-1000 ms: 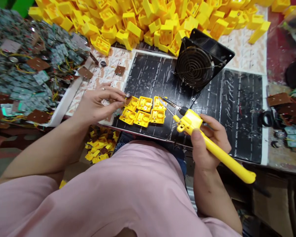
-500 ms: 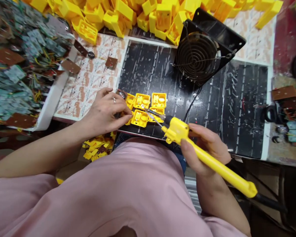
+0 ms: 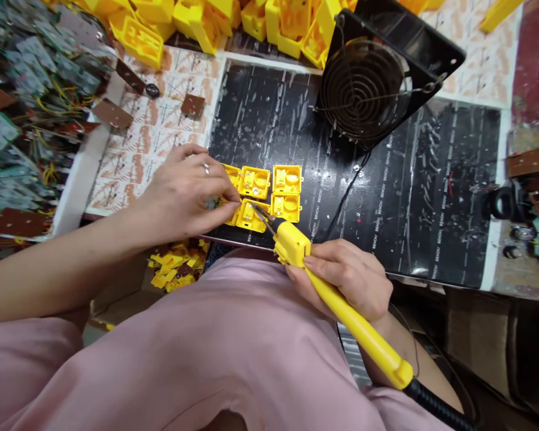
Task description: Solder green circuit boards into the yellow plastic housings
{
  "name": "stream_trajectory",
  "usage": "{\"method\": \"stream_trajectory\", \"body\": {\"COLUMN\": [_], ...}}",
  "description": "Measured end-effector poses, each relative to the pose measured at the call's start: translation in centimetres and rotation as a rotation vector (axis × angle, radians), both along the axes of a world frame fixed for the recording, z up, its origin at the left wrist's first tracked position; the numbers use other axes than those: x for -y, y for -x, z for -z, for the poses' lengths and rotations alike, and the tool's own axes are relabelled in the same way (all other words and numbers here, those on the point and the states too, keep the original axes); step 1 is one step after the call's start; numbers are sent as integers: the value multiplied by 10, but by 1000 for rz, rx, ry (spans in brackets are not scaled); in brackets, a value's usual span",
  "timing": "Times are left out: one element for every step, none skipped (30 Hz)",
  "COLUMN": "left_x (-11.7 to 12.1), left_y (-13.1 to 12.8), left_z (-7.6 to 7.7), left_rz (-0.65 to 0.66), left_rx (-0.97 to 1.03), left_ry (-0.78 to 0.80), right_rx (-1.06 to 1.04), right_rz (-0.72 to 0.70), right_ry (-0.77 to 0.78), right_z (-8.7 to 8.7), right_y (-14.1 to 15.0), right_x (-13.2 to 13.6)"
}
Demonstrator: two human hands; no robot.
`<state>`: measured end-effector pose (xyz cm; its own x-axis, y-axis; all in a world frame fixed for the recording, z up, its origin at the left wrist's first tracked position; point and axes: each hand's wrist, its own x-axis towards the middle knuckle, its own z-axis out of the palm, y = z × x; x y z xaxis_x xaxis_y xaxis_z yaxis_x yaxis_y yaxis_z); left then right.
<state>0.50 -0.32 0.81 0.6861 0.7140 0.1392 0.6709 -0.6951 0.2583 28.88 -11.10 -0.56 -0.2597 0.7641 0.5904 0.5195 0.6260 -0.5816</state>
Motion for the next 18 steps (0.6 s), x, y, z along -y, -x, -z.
{"method": "stream_trajectory", "body": {"left_x": [-3,-6,-9,-11,-12,-12,-12,-10,-8,-6,-4,-2,0,0,0,0,0,-1], "left_y": [6,12,18,22,25,25,22,17,10,3,-5,-11,-16,-19,-21,-21,-20,-19], "left_z": [-7,-14,-20,-25,-28,-29,-28,-26,-22,-17,-12,-8,-4,-1,2,3,4,5], "left_rz": [-2,-6,-15,-28,-48,-64,-69,-67,-61,-56,-56,-60,-68,-70,-69,-67,-62,-56], "left_rx": [39,85,123,150,173,177,160,121,62,-4,-77,-144,-189,-220,-238,-248,-252,-250], "left_ry": [76,154,230,290,319,318,292,251,210,174,155,150,146,142,133,121,109,101], "right_rx": [-19,-45,-75,-100,-112,-112,-103,-94,-93,-103,-124,-144,-149,-138,-111,-74,-41,-29], "right_rz": [-3,-13,-13,10,46,88,130,160,169,152,127,95,60,34,19,10,6,29], "right_ry": [-22,-45,-58,-46,-15,24,66,92,99,83,55,24,-2,-20,-28,-27,-14,23], "right_z": [1,3,4,5,6,6,6,6,6,6,7,7,7,7,7,6,4,2], "right_y": [0,-1,-1,-2,-3,-3,-4,-4,-4,-4,-4,-4,-4,-4,-4,-4,-3,-2], "right_x": [0,1,3,5,7,10,13,15,16,17,16,15,13,11,9,8,7,6]}}
